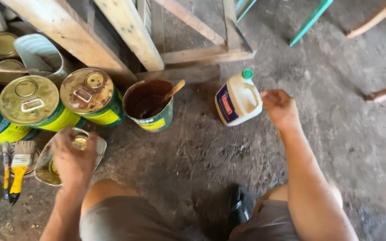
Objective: The person mixes liquid stains by pouring a dark liquid into a larger container, stirring with a wooden stick, and then adding components from small jars and a large white jug.
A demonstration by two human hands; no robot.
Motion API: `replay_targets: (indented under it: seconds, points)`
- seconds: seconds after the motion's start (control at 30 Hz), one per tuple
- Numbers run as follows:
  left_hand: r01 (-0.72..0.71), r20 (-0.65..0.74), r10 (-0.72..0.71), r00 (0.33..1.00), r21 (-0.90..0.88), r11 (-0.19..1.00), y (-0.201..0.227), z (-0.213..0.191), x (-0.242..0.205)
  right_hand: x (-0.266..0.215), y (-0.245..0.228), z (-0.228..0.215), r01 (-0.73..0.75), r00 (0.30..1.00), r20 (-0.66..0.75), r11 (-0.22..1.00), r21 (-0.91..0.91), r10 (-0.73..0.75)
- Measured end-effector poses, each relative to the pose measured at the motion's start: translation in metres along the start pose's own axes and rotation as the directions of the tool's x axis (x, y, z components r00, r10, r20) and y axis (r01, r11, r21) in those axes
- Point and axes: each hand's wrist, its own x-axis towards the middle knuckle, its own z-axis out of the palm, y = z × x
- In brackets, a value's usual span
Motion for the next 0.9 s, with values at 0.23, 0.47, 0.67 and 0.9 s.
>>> replay_targets:
  seconds: [0.23,0.47,0.67,0.9]
  points:
    - [-0.052,0.152,0.091,0.984,-0.243,0.969,0.172,0.05,-0.006,0.095,0.119,0.002,0.041,0.977,-0.141,0.785,-0.619,-0.162]
    - [-0.417,0.198,0.442,0.875,-0.156,0.895,0.289,0.119,0.018,0.114,0.146,0.029,-0.231,0.961,0.122,0.962,-0.144,0.249]
    - [-0.522,0.338,0.499,0.798,-0.027,0.853,0.331,0.158,0.035,0.139,0.157,0.033,-0.327,0.893,0.289,0.939,-0.108,0.344]
    - [-0.709,0.445,0.577,0.685,0.225,0.669,0.348,0.2,0.055,0.119,0.148,0.04,-0.071,0.786,0.571,0.952,-0.299,0.238]
